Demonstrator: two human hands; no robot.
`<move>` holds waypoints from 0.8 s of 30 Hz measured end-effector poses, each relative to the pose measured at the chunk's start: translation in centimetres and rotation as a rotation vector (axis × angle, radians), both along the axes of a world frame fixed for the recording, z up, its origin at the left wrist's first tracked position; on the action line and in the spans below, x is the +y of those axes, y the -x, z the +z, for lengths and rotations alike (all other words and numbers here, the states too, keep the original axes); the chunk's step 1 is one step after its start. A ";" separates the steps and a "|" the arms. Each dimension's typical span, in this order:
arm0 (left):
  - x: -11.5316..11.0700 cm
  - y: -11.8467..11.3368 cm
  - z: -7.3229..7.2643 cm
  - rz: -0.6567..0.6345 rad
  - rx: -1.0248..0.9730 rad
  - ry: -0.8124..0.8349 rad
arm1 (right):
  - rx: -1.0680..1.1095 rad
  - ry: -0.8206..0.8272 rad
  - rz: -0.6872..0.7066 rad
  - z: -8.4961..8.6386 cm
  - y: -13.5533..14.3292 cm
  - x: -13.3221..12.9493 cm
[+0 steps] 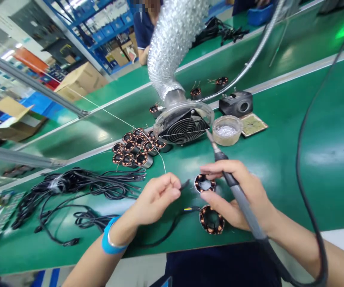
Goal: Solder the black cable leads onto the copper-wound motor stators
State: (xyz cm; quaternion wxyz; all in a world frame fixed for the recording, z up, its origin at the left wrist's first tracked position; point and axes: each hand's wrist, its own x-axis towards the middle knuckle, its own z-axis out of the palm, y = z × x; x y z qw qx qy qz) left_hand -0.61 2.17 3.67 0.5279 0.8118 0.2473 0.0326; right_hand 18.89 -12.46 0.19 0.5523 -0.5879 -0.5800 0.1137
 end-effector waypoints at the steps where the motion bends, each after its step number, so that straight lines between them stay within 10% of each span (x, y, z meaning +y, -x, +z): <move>1: -0.7 0.0 0.5 -0.023 -0.025 0.026 | 0.062 -0.015 -0.006 0.6 0.5 0.1; 12: 0.3 -0.8 -0.1 -0.040 -0.266 -0.106 | 0.078 -0.093 -0.035 2.2 3.4 1.2; 16: -0.3 -0.6 -0.6 -0.199 -0.286 0.091 | 0.047 -0.104 -0.025 2.5 3.9 1.9; 24: -1.9 -0.2 -2.0 -0.001 -0.294 0.401 | 0.040 -0.108 -0.144 2.6 4.6 2.4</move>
